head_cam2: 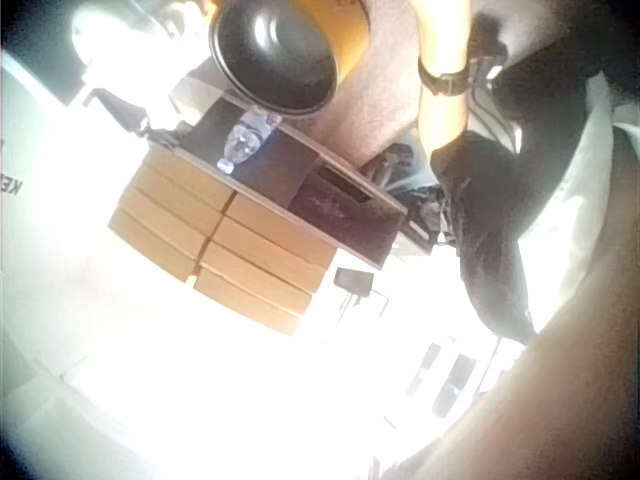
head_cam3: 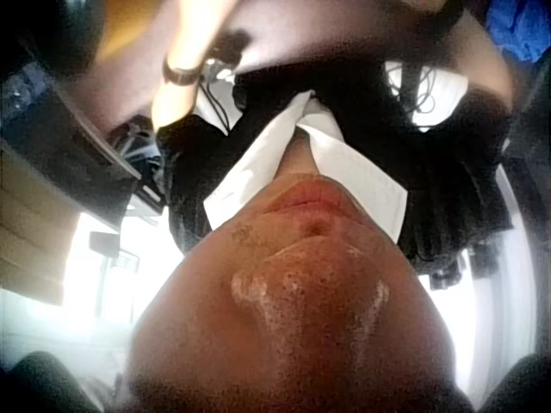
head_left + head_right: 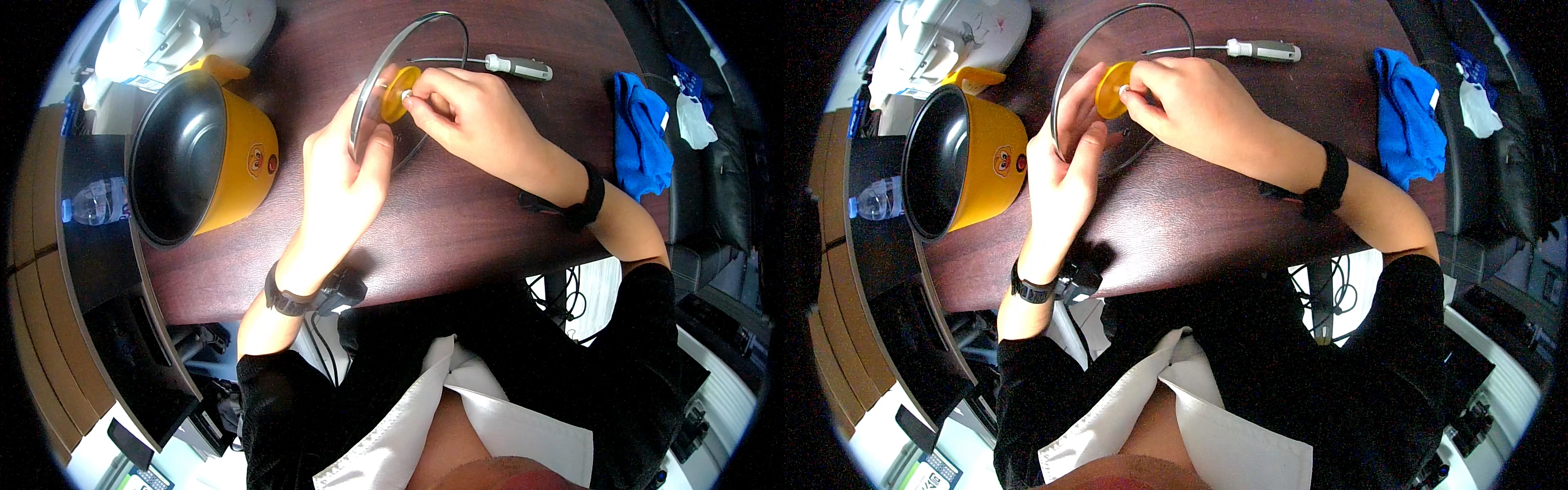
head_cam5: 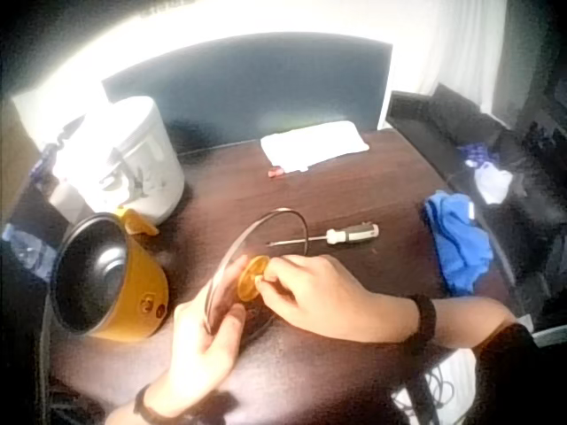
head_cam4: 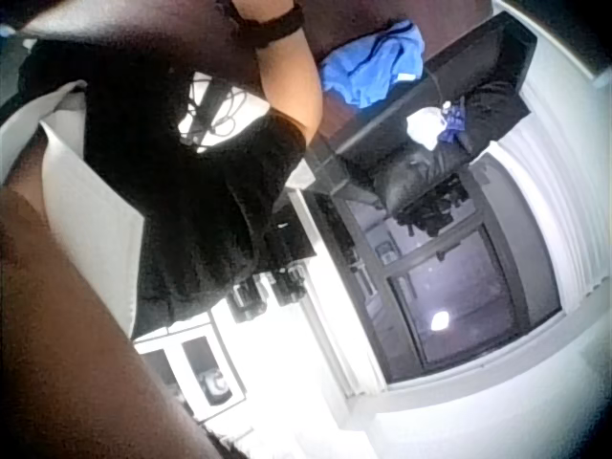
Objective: The person assembles a glass pot lid by inserting a metal screw and tightening a yellow plastic knob onto the center. They use a screwdriver to secure the components and repeatedly adjust the knob to ensure it is properly fastened.
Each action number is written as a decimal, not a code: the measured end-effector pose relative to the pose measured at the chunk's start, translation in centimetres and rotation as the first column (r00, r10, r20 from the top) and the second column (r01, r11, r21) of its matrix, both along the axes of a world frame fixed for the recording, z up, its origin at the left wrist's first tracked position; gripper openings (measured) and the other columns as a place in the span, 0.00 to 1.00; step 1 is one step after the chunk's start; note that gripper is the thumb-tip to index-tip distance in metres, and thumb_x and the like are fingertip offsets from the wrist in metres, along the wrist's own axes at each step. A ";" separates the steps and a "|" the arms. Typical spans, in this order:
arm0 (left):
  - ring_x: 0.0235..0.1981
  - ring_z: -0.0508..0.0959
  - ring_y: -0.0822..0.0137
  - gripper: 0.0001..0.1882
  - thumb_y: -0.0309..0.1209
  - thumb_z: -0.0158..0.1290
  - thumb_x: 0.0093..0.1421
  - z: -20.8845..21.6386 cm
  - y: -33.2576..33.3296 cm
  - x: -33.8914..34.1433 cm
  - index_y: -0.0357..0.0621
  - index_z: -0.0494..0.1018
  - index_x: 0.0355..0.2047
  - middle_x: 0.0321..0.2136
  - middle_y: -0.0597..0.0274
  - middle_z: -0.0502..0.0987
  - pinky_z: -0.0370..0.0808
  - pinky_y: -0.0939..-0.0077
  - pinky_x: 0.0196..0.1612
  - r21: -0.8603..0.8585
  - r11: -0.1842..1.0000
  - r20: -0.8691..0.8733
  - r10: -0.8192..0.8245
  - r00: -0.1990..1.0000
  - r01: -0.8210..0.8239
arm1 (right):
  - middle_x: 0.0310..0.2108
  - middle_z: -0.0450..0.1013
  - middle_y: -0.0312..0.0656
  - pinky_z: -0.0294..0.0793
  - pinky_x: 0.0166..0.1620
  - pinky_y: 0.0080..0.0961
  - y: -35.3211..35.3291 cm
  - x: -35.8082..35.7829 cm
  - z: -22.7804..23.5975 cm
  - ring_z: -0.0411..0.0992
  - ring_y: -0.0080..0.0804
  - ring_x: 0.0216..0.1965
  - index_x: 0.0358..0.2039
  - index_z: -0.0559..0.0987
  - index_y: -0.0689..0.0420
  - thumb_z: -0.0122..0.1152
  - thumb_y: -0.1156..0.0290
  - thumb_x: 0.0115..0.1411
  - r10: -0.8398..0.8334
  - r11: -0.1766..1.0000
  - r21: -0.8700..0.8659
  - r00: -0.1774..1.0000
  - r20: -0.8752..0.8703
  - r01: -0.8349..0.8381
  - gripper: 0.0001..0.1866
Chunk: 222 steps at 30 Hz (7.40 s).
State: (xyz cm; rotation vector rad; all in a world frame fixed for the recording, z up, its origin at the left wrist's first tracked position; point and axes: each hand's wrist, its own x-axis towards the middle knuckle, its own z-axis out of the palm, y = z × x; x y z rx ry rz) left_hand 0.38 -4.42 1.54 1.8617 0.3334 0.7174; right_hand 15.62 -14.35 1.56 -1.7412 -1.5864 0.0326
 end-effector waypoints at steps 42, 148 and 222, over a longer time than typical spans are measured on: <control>0.19 0.73 0.74 0.25 0.20 0.44 0.56 0.4 -0.2 -0.1 0.40 0.67 0.57 0.21 0.56 0.74 0.70 0.78 0.27 0.054 0.998 -0.041 -0.035 0.999 0.037 | 0.20 0.72 0.51 0.70 0.23 0.31 -0.1 -0.2 -0.5 0.71 0.43 0.17 0.26 0.78 0.62 0.54 0.66 0.61 -0.037 0.998 -0.065 0.964 -0.264 0.021 0.13; 0.53 0.71 0.67 0.25 0.17 0.40 0.62 0.2 -0.1 -0.4 0.37 0.60 0.61 0.54 0.54 0.70 0.75 0.76 0.47 0.007 0.990 -0.060 -0.138 0.989 0.138 | 0.20 0.72 0.45 0.73 0.25 0.29 -1.2 -0.1 -0.4 0.74 0.37 0.21 0.28 0.75 0.61 0.59 0.67 0.58 -0.029 0.996 0.083 1.000 0.001 0.028 0.09; 0.56 0.70 0.56 0.26 0.19 0.38 0.61 0.6 1.3 -0.3 0.34 0.56 0.62 0.59 0.47 0.64 0.78 0.58 0.49 -0.483 0.870 0.071 -0.072 0.995 0.097 | 0.18 0.71 0.49 0.66 0.23 0.33 -2.0 2.9 2.3 0.71 0.41 0.18 0.27 0.78 0.61 0.57 0.63 0.60 -0.152 0.982 -0.129 0.982 -0.115 0.137 0.13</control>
